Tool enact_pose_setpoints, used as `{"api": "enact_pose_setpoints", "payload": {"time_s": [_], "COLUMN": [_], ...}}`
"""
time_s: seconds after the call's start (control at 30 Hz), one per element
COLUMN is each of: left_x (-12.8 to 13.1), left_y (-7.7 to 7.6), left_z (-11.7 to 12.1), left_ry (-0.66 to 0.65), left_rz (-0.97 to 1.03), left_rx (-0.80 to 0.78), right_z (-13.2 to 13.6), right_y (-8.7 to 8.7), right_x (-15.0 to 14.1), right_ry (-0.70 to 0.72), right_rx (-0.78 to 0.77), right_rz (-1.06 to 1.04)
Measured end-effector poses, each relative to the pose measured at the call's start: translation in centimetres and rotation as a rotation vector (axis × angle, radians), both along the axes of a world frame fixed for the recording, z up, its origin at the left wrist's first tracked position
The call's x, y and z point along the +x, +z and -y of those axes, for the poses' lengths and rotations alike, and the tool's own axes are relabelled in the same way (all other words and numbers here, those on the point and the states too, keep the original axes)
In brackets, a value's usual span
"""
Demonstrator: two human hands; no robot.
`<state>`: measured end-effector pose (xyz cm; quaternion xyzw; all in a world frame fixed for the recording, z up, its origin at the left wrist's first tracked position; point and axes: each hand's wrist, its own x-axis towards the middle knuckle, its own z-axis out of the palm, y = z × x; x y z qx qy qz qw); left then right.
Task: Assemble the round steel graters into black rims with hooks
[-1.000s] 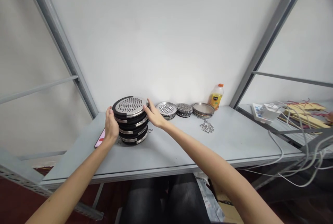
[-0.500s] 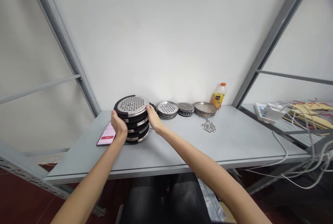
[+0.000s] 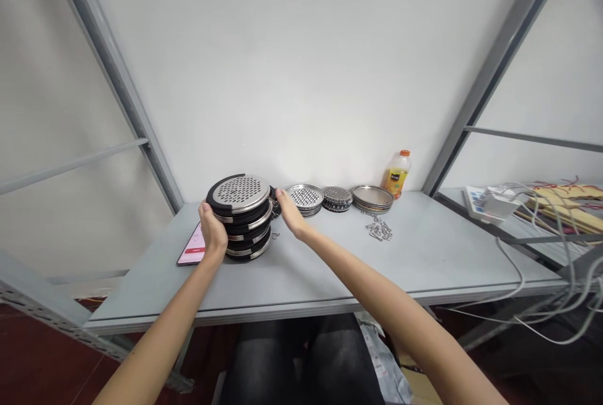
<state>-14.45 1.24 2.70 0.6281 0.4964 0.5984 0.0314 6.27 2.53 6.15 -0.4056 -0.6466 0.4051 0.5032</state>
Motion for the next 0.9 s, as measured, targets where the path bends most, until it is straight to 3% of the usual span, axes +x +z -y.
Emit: {"api": "enact_pose_setpoints", "payload": {"time_s": [0.17,0.23,0.33,0.4,0.5,0.57,0.73,0.9], "left_x": [0.6,1.4,3.6,5.7,9.3,11.6,14.8,14.7], "left_y": [0.5,-0.2,-2.0,-3.0,-3.3,-3.0,-3.6,-5.9], "left_z": [4.6,7.3,10.4,11.0,9.2,6.9,1.2,-0.6], "left_ry": [0.195,0.260,0.071,-0.173,-0.504,-0.597,-0.535,-0.478], "left_rz": [0.152,0.080,-0.104,-0.291,-0.541,-0.641,-0.658,-0.650], "left_rx": [0.018,0.136,0.248,0.140,-0.167,-0.280,-0.319,-0.350], "right_z": [-0.5,-0.7,-1.2,-1.4,-1.5,-1.3,-0.4,-0.3], "right_y": [-2.0,-3.6,-6.5,-8.1,-9.8,-10.3,-10.5,-10.4], "right_x": [6.4,9.2,12.5,13.8,14.4,14.2,13.9,13.9], "right_ry": [-0.116,-0.167,-0.212,-0.231,-0.243,-0.232,-0.193,-0.203], "right_rx": [0.114,0.103,0.045,0.024,0.035,0.060,0.109,0.138], "right_rz": [0.107,0.152,0.214,0.240,0.285,0.317,0.415,0.493]}}
